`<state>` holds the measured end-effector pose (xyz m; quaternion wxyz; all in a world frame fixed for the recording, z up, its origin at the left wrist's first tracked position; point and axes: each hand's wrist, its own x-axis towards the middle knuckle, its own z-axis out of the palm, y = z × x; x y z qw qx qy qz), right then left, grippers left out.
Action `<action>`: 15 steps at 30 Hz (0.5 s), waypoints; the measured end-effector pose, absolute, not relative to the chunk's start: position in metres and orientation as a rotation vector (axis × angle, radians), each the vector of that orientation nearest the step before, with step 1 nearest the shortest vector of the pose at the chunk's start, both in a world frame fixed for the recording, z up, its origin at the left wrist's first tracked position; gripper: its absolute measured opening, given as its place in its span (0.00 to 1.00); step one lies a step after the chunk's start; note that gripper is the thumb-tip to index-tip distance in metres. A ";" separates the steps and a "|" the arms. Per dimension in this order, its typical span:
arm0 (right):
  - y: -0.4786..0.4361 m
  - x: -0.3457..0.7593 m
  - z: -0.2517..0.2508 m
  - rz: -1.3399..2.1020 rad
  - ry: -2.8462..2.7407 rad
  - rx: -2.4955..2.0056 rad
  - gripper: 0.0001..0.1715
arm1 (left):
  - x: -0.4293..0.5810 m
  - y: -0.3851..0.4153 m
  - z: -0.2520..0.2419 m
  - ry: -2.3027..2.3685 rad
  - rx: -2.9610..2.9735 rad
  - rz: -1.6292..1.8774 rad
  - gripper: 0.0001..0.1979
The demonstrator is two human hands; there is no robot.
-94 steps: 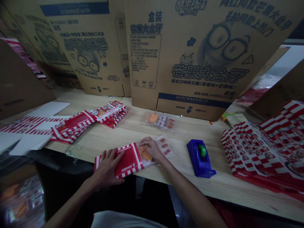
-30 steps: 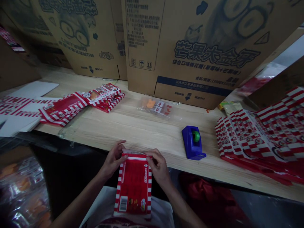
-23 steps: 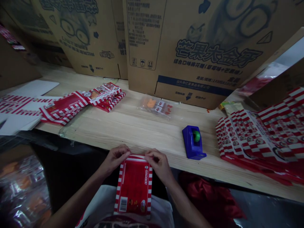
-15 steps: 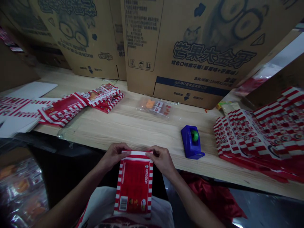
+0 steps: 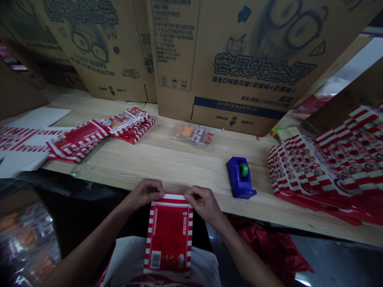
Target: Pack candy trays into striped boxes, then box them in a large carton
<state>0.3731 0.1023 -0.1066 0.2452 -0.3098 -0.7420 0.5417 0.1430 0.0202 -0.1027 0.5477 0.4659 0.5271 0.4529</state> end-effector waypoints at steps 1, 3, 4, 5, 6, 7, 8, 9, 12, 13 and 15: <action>0.103 0.373 -0.106 1.483 -2.026 -0.844 0.12 | 0.143 0.022 -0.102 1.267 1.141 1.034 0.10; 0.105 0.373 -0.105 1.504 -2.018 -0.859 0.12 | 0.143 0.028 -0.100 1.288 1.189 0.931 0.11; 0.107 0.373 -0.105 1.508 -2.015 -0.875 0.12 | 0.143 0.032 -0.099 1.294 1.208 0.891 0.11; 0.108 0.372 -0.105 1.502 -2.014 -0.894 0.13 | 0.144 0.035 -0.099 1.305 1.232 0.867 0.12; 0.110 0.372 -0.106 1.488 -2.014 -0.912 0.14 | 0.145 0.038 -0.098 1.322 1.261 0.859 0.12; 0.110 0.372 -0.106 1.471 -2.013 -0.929 0.14 | 0.147 0.040 -0.098 1.340 1.293 0.862 0.12; 0.110 0.372 -0.107 1.452 -2.011 -0.941 0.14 | 0.148 0.041 -0.099 1.358 1.324 0.874 0.12; 0.110 0.373 -0.108 1.429 -2.011 -0.949 0.15 | 0.149 0.042 -0.100 1.373 1.355 0.887 0.12; 0.108 0.373 -0.111 1.347 -2.037 -0.952 0.15 | 0.151 0.040 -0.104 1.408 1.445 0.918 0.12; 0.109 0.373 -0.112 1.333 -2.048 -0.944 0.15 | 0.150 0.040 -0.105 1.412 1.466 0.913 0.12; 0.111 0.372 -0.113 1.341 -2.069 -0.923 0.16 | 0.147 0.043 -0.105 1.395 1.499 0.880 0.13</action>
